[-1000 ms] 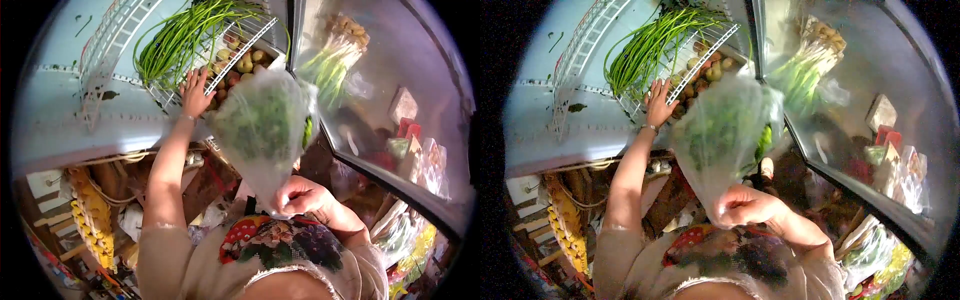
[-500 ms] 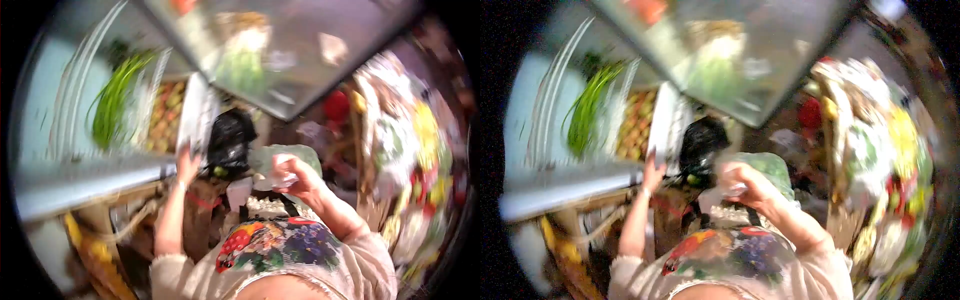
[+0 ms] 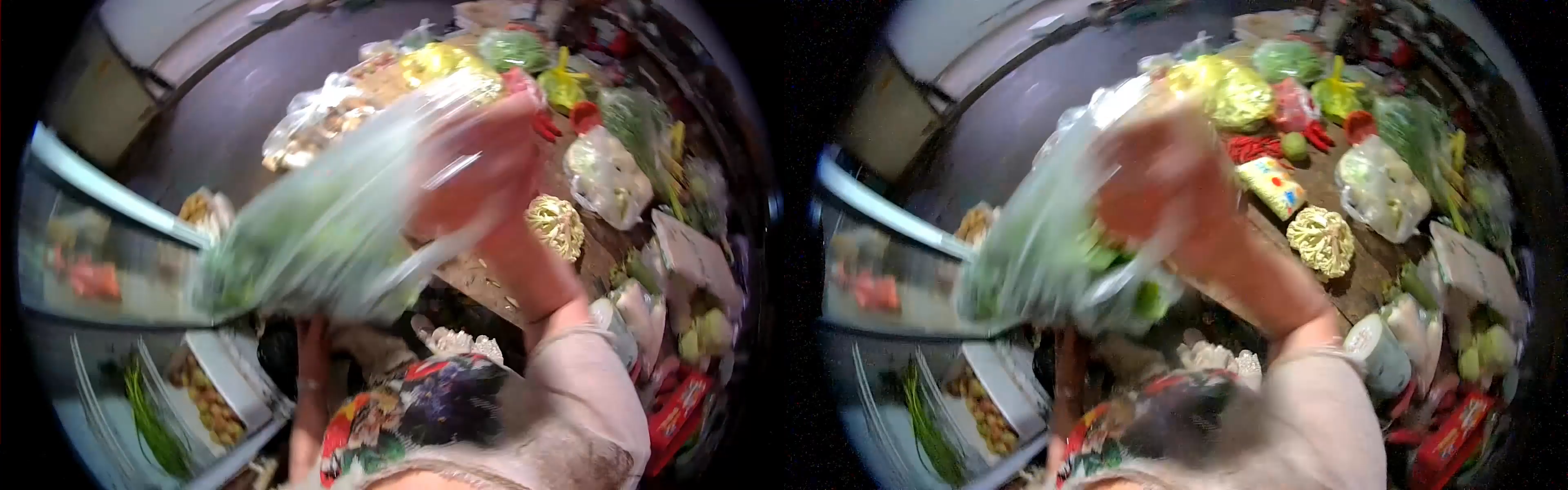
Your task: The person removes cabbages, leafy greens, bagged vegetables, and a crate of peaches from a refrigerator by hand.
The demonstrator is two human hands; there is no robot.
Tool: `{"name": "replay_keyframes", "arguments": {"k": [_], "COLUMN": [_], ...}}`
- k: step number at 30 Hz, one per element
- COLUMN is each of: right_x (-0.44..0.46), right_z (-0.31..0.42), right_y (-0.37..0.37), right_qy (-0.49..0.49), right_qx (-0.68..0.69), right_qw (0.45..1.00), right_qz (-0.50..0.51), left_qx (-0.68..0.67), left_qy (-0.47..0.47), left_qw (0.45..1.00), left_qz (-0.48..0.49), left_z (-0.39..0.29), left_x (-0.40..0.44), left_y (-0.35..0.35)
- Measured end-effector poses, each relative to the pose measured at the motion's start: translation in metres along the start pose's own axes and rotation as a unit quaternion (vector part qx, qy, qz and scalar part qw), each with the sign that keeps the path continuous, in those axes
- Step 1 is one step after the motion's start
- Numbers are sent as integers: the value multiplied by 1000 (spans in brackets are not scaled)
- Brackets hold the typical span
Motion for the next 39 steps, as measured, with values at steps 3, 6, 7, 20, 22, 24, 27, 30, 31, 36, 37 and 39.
{"name": "replay_keyframes", "arguments": {"k": [3,6,7,20,22,24,27,30,31,36,37,39], "right_x": [-63,-132,-150,-266,-248,-219,-161,-91,-62,38,49,71], "right_z": [98,203,239,411,396,370,309,206,157,-56,-74,-115], "right_y": [1,-35,-54,-98,-82,-68,-60,-71,-76,-101,-126,-152], "right_qy": [-131,-164,-152,32,32,39,66,124,152,270,303,365], "right_qx": [-207,-447,-496,-800,-816,-828,-826,-787,-769,-677,-642,-617], "right_qw": [964,837,795,307,294,321,411,534,569,670,695,693], "right_qz": [-100,-268,-313,-514,-496,-458,-379,-282,-248,-137,-112,-77], "left_qx": [122,245,295,365,382,355,292,276,252,135,122,99], "left_qy": [73,215,201,101,22,-45,-126,-163,-169,-165,-154,-153], "left_qw": [973,875,852,925,918,916,919,913,917,915,907,887], "left_qz": [184,359,383,26,-102,-183,-231,-252,-257,-343,-374,-424], "left_z": [-80,-122,-163,37,95,119,152,155,155,198,214,237], "left_x": [60,102,64,6,-28,-76,-131,-178,-191,-259,-272,-296], "left_y": [136,273,299,76,1,-46,-88,-103,-111,-158,-170,-189]}}
Point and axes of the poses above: each hand's wrist, its own x-axis towards the middle knuckle, its own y-axis out of the palm, z = x × y, the point moved 4 cm from there along x, towards the middle knuckle, and after that the axes turned 10 degrees about x, right-handed, at the moved point
